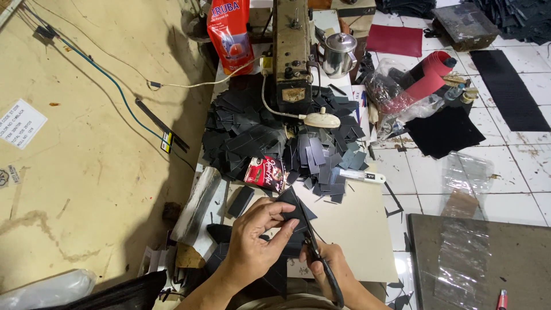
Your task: Trimming small pieces of black material using scissors at a workbench in a leather workshop.
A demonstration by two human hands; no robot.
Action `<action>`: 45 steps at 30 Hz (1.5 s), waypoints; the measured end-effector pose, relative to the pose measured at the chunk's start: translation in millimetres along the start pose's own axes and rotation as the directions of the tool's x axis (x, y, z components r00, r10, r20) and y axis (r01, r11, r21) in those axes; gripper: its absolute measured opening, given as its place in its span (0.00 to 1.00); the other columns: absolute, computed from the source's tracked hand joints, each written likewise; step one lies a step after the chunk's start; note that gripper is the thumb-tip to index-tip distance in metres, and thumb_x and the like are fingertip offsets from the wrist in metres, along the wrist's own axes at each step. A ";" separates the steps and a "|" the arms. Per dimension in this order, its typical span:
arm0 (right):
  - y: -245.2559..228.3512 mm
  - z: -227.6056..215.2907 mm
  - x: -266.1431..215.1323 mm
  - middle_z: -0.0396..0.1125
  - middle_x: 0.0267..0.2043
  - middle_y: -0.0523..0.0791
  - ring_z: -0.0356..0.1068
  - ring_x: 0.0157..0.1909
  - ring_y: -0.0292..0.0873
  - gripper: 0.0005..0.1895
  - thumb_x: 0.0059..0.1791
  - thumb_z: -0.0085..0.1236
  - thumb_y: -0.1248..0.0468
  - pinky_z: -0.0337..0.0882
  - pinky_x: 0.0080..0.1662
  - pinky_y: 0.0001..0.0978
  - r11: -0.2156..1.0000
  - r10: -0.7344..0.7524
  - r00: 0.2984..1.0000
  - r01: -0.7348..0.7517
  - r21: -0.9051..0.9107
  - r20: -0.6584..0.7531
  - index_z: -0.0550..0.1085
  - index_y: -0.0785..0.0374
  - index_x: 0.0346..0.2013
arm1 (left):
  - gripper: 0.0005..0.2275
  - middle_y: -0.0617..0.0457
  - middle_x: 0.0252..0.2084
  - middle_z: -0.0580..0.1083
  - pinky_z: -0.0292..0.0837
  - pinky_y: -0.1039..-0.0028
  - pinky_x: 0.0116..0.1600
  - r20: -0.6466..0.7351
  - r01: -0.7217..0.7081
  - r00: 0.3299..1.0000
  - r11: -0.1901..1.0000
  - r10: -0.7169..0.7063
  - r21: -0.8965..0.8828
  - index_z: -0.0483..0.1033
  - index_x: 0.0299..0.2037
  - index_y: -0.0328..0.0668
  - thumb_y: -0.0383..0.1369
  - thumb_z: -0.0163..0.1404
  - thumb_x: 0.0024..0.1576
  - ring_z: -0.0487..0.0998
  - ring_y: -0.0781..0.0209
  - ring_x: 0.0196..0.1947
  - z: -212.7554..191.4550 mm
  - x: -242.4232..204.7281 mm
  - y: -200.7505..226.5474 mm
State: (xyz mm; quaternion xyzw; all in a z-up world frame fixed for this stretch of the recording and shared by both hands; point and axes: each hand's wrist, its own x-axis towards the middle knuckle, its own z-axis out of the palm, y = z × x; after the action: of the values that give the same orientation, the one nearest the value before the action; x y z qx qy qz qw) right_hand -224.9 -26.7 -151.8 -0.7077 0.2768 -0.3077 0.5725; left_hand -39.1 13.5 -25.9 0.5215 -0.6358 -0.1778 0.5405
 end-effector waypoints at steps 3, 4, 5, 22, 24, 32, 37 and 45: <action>1.6 0.4 -0.8 0.54 0.15 0.38 0.49 0.18 0.35 0.44 0.47 0.32 0.23 0.51 0.24 0.31 0.999 -0.034 0.999 0.034 0.021 0.001 0.75 0.59 0.28 | 0.09 0.50 0.36 0.71 0.87 0.81 0.41 0.000 0.014 1.000 1.000 -0.014 -0.005 0.77 0.46 0.35 0.22 0.58 0.56 0.76 0.69 0.28 0.4 0.5 1.3; 1.7 -0.4 -0.5 0.54 0.15 0.38 0.49 0.18 0.35 0.44 0.47 0.32 0.23 0.51 0.24 0.31 0.999 -0.034 0.999 0.034 0.021 0.001 0.75 0.59 0.28 | 0.09 0.50 0.36 0.71 0.87 0.81 0.41 0.000 0.014 1.000 1.000 -0.014 -0.004 0.77 0.46 0.35 0.22 0.58 0.56 0.76 0.69 0.28 0.0 0.8 1.5; 1.8 -1.2 -0.2 0.56 0.17 0.39 0.50 0.19 0.36 0.43 0.48 0.32 0.24 0.52 0.25 0.31 0.998 -0.052 0.999 0.052 0.025 0.007 0.74 0.59 0.27 | 0.09 0.50 0.36 0.71 0.87 0.81 0.40 0.000 0.003 1.000 1.000 -0.003 0.001 0.77 0.46 0.34 0.22 0.58 0.56 0.76 0.69 0.28 -0.3 1.1 1.6; -7.1 -7.7 -0.3 0.55 0.16 0.39 0.50 0.18 0.35 0.41 0.48 0.31 0.25 0.54 0.26 0.31 1.000 0.009 0.999 -0.010 0.006 0.044 0.74 0.58 0.31 | 0.13 0.49 0.47 0.73 0.88 0.80 0.42 0.029 0.049 0.998 0.999 -0.050 0.019 0.77 0.50 0.38 0.24 0.60 0.55 0.78 0.70 0.30 4.7 -8.5 -1.7; -7.0 -7.2 -1.6 0.54 0.16 0.38 0.51 0.18 0.34 0.40 0.49 0.34 0.27 0.54 0.25 0.30 0.998 0.002 1.000 -0.004 0.055 0.031 0.74 0.60 0.31 | 0.13 0.50 0.45 0.73 0.88 0.80 0.42 0.034 0.073 0.997 0.997 -0.074 0.007 0.77 0.49 0.39 0.23 0.60 0.54 0.77 0.71 0.29 4.8 -9.1 -2.3; 1.8 -4.4 -3.8 0.61 0.21 0.40 0.54 0.22 0.38 0.41 0.49 0.29 0.25 0.55 0.28 0.32 0.998 -0.061 0.998 0.061 0.001 0.005 0.72 0.57 0.23 | 0.13 0.50 0.46 0.72 0.88 0.80 0.43 0.041 0.078 0.996 0.997 -0.077 -0.009 0.77 0.50 0.40 0.24 0.60 0.55 0.77 0.72 0.29 4.6 -10.0 -0.5; -9.5 -9.8 -0.4 0.63 0.21 0.40 0.56 0.21 0.38 0.38 0.51 0.32 0.29 0.57 0.28 0.31 0.997 -0.080 0.996 0.079 0.024 0.028 0.73 0.57 0.24 | 0.14 0.49 0.47 0.72 0.88 0.80 0.43 0.056 0.071 0.996 0.997 -0.070 -0.009 0.76 0.51 0.39 0.24 0.59 0.55 0.77 0.71 0.29 6.1 -14.8 -4.1; -12.1 -8.6 -0.7 0.57 0.16 0.38 0.53 0.16 0.34 0.43 0.46 0.30 0.23 0.55 0.23 0.28 0.997 0.046 0.997 -0.050 0.056 0.064 0.73 0.59 0.29 | 0.14 0.50 0.47 0.73 0.89 0.79 0.43 0.110 0.108 0.988 0.994 -0.105 -0.017 0.76 0.51 0.40 0.26 0.59 0.55 0.79 0.67 0.33 9.1 -22.5 -5.7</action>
State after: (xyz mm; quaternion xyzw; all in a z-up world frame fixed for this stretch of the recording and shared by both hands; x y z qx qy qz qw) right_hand -231.4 -29.4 -138.7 -0.6935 0.2667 -0.2793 0.6082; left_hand -47.2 27.4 -44.9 0.5382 -0.6335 -0.2417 0.5006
